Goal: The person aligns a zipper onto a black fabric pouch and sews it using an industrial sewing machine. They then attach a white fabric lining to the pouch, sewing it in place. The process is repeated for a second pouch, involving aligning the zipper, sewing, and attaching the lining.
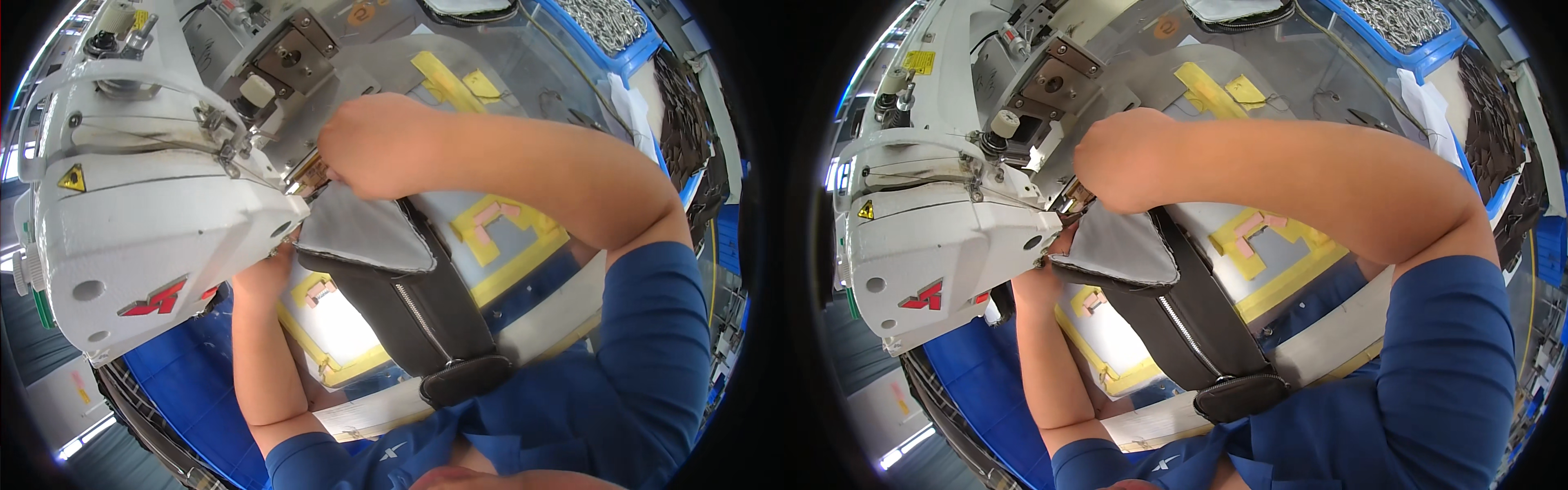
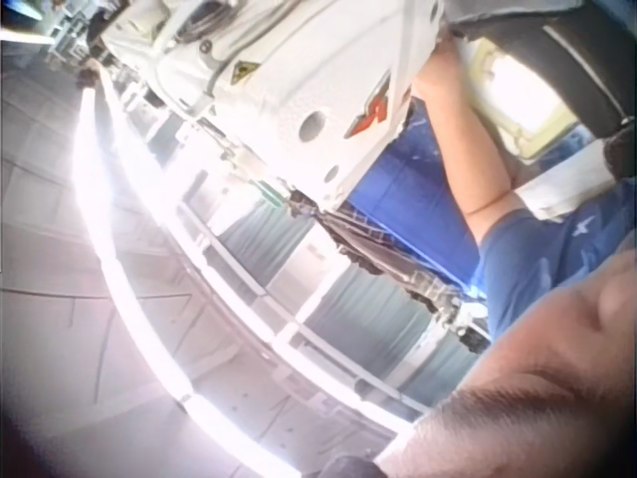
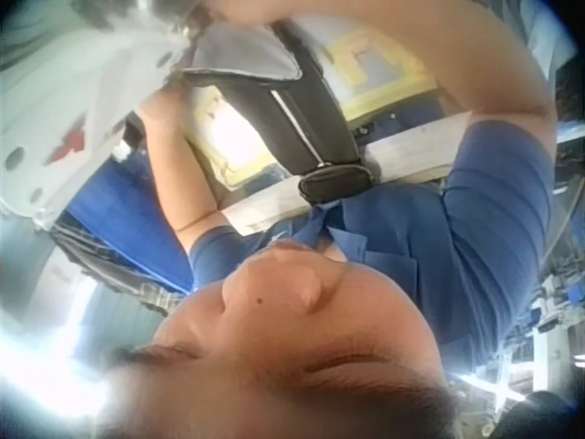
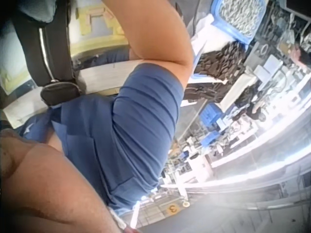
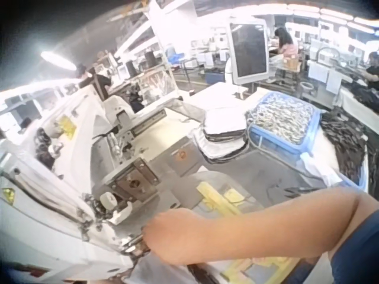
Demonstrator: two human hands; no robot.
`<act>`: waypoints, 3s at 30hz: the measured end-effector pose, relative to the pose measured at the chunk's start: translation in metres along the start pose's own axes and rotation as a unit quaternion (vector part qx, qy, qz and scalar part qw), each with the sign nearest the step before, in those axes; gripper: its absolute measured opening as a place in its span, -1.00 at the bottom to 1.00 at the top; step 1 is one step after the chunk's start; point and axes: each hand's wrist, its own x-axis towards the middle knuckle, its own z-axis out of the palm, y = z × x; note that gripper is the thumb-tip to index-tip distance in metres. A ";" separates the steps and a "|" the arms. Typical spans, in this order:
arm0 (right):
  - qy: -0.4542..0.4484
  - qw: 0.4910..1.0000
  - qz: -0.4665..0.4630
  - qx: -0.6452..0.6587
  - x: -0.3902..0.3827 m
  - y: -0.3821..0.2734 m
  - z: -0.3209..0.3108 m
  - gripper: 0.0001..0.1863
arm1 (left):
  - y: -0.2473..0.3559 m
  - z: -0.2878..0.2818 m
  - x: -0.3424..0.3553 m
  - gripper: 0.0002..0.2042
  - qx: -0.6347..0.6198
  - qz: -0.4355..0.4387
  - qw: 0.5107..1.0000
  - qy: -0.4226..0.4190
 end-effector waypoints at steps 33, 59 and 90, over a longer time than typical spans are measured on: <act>0.018 1.000 -0.013 -0.002 0.001 0.005 0.003 -0.77 | 0.114 -0.020 -0.033 -0.56 0.075 0.219 0.969 0.089; 0.120 0.987 -0.099 -0.029 -0.003 -0.027 0.015 -0.75 | 0.107 -0.013 -0.038 -0.70 0.075 0.128 0.986 -0.070; 0.099 0.995 -0.002 0.020 -0.001 -0.019 0.028 -0.70 | 0.111 -0.024 -0.041 -0.62 0.138 0.117 0.960 -0.212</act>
